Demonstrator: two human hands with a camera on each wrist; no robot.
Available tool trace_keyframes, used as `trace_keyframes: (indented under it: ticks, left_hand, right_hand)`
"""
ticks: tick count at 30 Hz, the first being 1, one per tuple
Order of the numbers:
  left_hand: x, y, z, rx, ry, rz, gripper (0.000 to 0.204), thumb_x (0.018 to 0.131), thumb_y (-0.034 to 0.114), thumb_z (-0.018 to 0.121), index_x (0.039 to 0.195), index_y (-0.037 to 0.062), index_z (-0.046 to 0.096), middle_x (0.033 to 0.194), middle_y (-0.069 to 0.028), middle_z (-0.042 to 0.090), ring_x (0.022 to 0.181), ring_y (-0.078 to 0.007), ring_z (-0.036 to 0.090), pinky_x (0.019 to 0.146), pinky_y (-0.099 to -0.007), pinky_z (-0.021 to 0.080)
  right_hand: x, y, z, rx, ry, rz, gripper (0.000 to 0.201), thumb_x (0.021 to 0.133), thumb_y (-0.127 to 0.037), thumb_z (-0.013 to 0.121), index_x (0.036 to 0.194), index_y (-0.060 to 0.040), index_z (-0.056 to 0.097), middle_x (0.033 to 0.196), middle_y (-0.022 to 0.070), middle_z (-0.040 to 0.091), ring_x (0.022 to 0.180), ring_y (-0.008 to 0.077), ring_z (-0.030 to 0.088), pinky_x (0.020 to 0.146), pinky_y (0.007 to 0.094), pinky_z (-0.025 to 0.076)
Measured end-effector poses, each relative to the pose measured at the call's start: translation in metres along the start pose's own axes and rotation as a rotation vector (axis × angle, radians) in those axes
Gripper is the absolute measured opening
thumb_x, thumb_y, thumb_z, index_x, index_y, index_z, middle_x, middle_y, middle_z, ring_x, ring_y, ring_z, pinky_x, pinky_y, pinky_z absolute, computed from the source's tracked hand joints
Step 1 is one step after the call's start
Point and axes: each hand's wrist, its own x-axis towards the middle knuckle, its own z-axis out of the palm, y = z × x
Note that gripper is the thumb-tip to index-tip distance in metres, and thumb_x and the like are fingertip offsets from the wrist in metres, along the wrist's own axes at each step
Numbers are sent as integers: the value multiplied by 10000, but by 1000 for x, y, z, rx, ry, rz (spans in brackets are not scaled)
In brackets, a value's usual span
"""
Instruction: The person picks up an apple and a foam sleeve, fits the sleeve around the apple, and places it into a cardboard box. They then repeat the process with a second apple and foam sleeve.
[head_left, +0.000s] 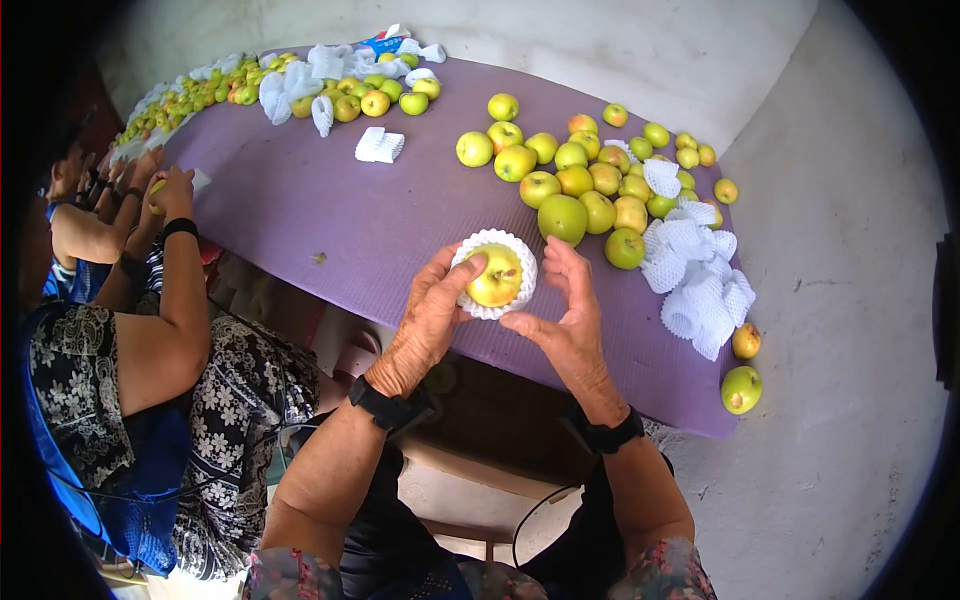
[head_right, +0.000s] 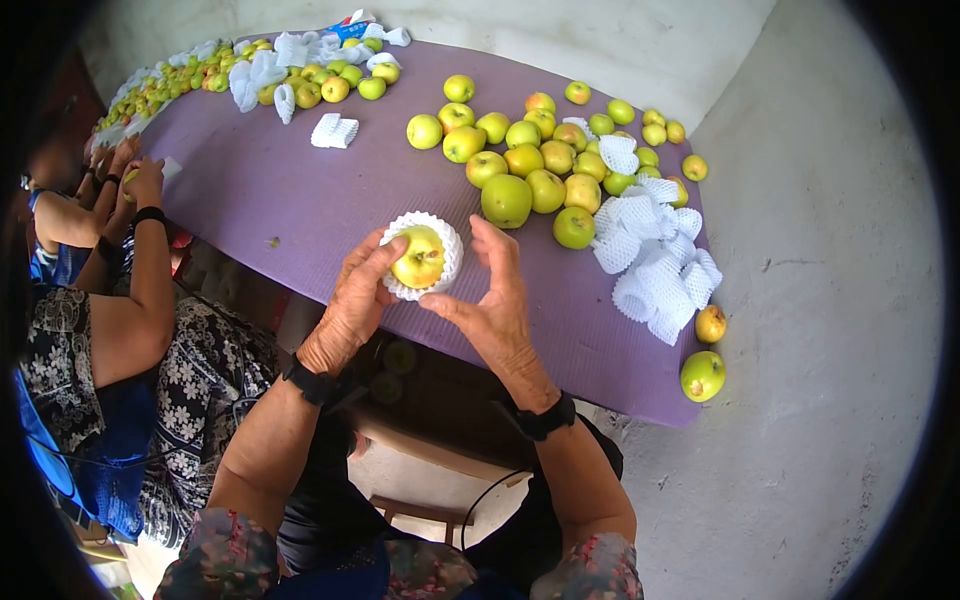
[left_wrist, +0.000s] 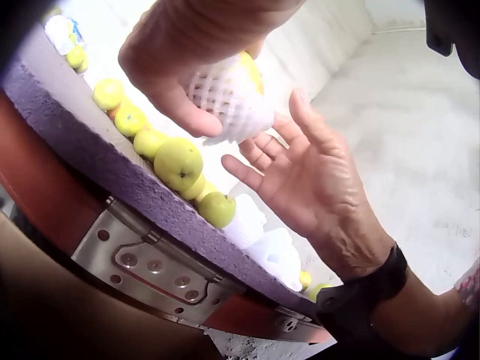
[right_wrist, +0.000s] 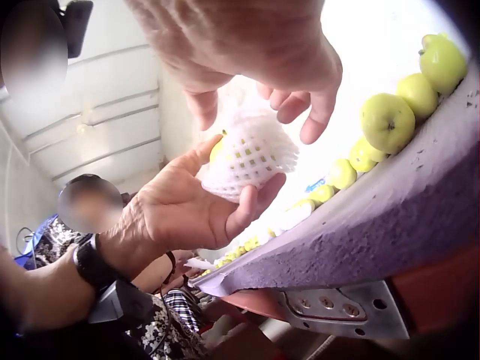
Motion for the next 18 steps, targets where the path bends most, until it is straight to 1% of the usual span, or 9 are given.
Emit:
trace_keyframes:
  ticks: [2, 5, 8, 11, 14, 17, 18]
  left_hand:
    - [-1, 3, 2, -44, -28, -17, 502, 923, 355, 609, 1301, 40, 507, 1135, -89, 629, 1016, -162, 633, 843, -325, 537]
    - [-2, 0, 7, -92, -73, -33, 466, 946, 313, 583, 1310, 36, 496, 1131, -87, 627, 1029, -172, 631, 855, -328, 538]
    - [-4, -3, 9, -74, -121, -22, 432, 966, 276, 560, 1316, 30, 504, 1155, -89, 621, 1035, -180, 628, 869, -322, 534]
    - [-9, 8, 9, 111, -11, -64, 418, 973, 276, 561, 1295, 11, 540, 1145, -90, 629, 1014, -162, 619, 857, -300, 525]
    - [0, -4, -1, 271, -43, 124, 418, 972, 299, 573, 1258, -6, 578, 1068, -84, 659, 949, -135, 618, 820, -280, 515]
    - [-2, -2, -2, 348, -31, 127, 404, 971, 294, 580, 1228, -17, 593, 971, -67, 677, 883, -120, 617, 782, -278, 512]
    - [0, -5, -5, 348, -41, 160, 394, 971, 291, 580, 1219, -15, 596, 961, -71, 679, 873, -124, 621, 776, -281, 513]
  right_hand:
    - [1, 2, 2, -144, -13, -125, 1040, 598, -239, 907, 1437, -29, 330, 1332, 189, 437, 1215, 327, 472, 1038, 434, 409]
    - [-1, 0, 12, -142, -40, -137, 1088, 582, -221, 914, 1452, -21, 293, 1356, 196, 409, 1256, 343, 447, 1051, 431, 404]
    - [-3, 3, 18, -29, -33, -22, 1064, 580, -185, 908, 1445, -23, 309, 1338, 195, 427, 1240, 341, 462, 1046, 420, 411]
    - [-3, 10, 19, 1, -8, -3, 1014, 594, -144, 884, 1432, -23, 327, 1318, 187, 449, 1221, 332, 483, 1032, 412, 424]
    - [-2, 8, 17, -53, -22, -17, 972, 599, -117, 868, 1415, -28, 348, 1297, 176, 469, 1195, 316, 505, 1015, 402, 437]
    - [-3, 13, 18, 110, -66, 54, 944, 603, -114, 866, 1401, -37, 368, 1284, 168, 483, 1176, 300, 520, 1003, 397, 444]
    - [-4, 13, 17, 105, -74, 57, 937, 604, -115, 866, 1398, -38, 374, 1279, 166, 488, 1171, 296, 524, 1000, 395, 446]
